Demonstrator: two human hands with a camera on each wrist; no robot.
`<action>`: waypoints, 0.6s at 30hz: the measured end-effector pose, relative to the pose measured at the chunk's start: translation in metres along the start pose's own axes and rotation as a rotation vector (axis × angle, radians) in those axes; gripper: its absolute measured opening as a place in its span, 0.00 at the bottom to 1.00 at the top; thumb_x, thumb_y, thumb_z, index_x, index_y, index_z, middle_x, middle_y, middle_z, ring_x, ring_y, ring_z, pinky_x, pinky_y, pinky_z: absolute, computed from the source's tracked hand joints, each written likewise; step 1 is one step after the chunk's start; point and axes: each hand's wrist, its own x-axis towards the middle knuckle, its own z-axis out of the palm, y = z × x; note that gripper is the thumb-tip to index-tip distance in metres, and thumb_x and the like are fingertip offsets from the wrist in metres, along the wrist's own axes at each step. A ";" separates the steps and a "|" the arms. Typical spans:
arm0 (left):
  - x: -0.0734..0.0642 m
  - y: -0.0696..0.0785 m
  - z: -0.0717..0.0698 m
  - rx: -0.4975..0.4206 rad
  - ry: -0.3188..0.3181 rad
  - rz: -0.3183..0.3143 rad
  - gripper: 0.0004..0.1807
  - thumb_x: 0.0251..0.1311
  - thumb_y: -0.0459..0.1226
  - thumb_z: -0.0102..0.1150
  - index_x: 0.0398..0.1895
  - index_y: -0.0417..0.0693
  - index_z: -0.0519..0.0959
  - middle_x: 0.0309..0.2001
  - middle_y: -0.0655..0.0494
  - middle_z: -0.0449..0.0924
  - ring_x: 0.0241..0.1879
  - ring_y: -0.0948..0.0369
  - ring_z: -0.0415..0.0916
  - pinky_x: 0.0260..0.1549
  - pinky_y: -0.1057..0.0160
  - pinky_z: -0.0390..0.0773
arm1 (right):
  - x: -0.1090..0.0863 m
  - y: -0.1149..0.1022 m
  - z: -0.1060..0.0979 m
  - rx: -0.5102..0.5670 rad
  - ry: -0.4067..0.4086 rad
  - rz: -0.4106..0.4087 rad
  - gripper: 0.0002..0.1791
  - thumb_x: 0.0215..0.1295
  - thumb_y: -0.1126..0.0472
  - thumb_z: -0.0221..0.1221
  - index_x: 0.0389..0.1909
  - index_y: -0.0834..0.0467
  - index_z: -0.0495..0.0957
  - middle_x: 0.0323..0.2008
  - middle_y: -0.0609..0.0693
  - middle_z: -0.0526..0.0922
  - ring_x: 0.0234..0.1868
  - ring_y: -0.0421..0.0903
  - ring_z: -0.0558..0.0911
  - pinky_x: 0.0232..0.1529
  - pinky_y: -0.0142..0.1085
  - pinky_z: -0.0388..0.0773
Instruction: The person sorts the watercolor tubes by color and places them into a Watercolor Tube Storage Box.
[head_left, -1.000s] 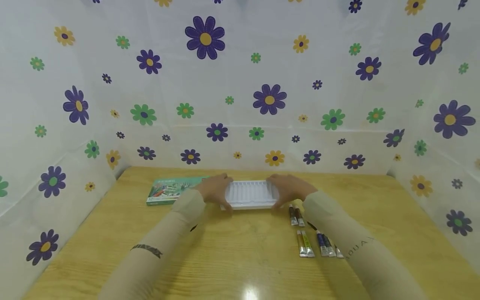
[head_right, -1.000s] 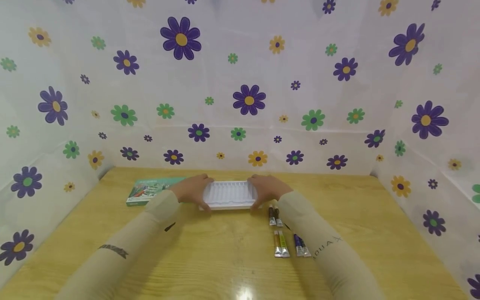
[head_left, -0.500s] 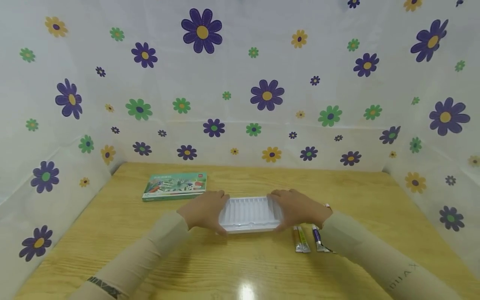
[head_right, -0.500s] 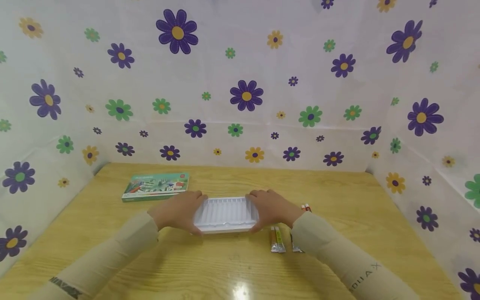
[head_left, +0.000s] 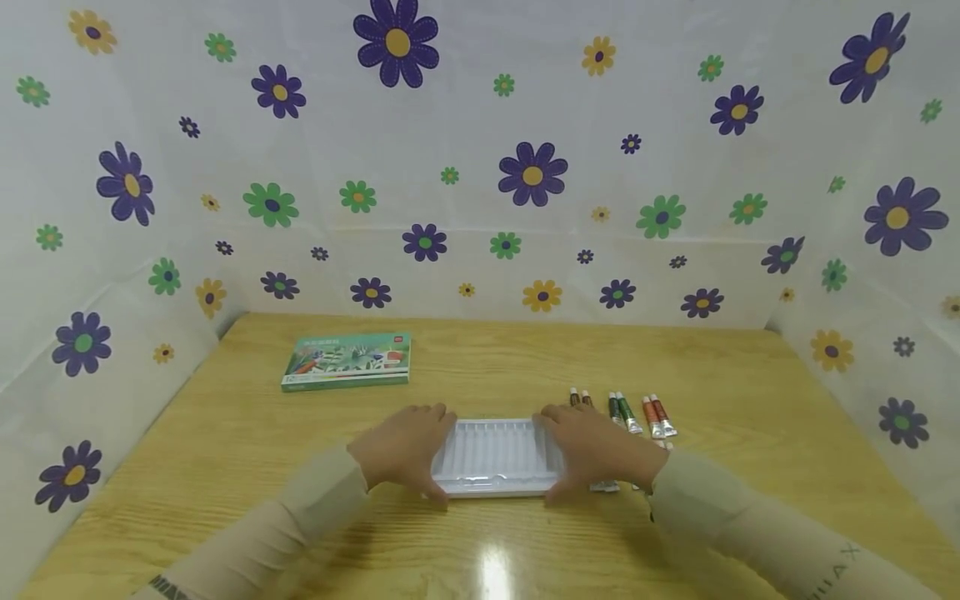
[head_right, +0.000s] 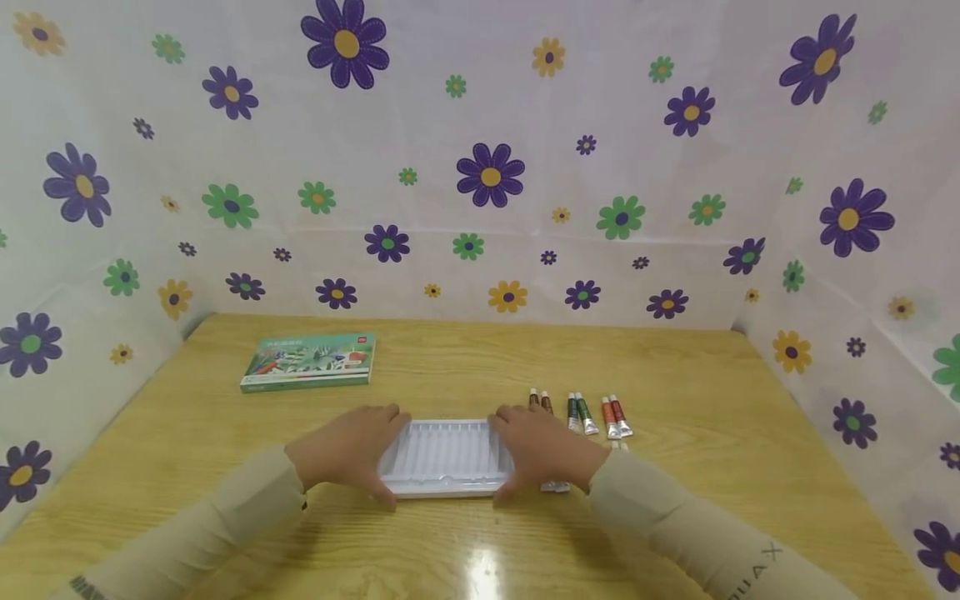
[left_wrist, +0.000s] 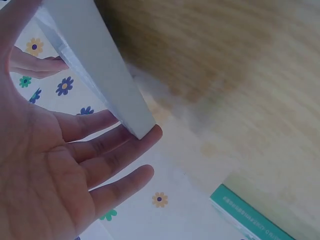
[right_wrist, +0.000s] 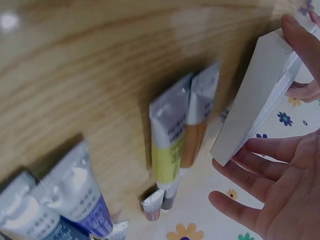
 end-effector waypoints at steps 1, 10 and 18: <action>-0.001 0.001 0.001 0.000 -0.009 -0.003 0.58 0.27 0.66 0.71 0.60 0.39 0.66 0.55 0.45 0.72 0.55 0.51 0.72 0.60 0.53 0.68 | 0.000 0.000 0.001 -0.002 -0.005 -0.007 0.60 0.36 0.30 0.68 0.67 0.62 0.61 0.64 0.59 0.67 0.65 0.58 0.68 0.65 0.55 0.61; -0.004 0.003 0.006 -0.009 -0.050 -0.014 0.59 0.29 0.66 0.71 0.63 0.39 0.64 0.60 0.43 0.69 0.58 0.49 0.70 0.61 0.52 0.67 | 0.000 -0.001 0.007 -0.044 -0.008 -0.056 0.59 0.38 0.29 0.66 0.66 0.63 0.61 0.63 0.58 0.69 0.63 0.57 0.70 0.63 0.55 0.64; -0.002 0.000 0.007 -0.040 -0.064 -0.005 0.62 0.28 0.67 0.70 0.66 0.40 0.61 0.61 0.44 0.67 0.58 0.50 0.69 0.61 0.53 0.68 | -0.001 -0.002 0.005 -0.045 -0.023 -0.056 0.61 0.38 0.28 0.64 0.67 0.63 0.59 0.64 0.59 0.67 0.64 0.58 0.69 0.63 0.55 0.64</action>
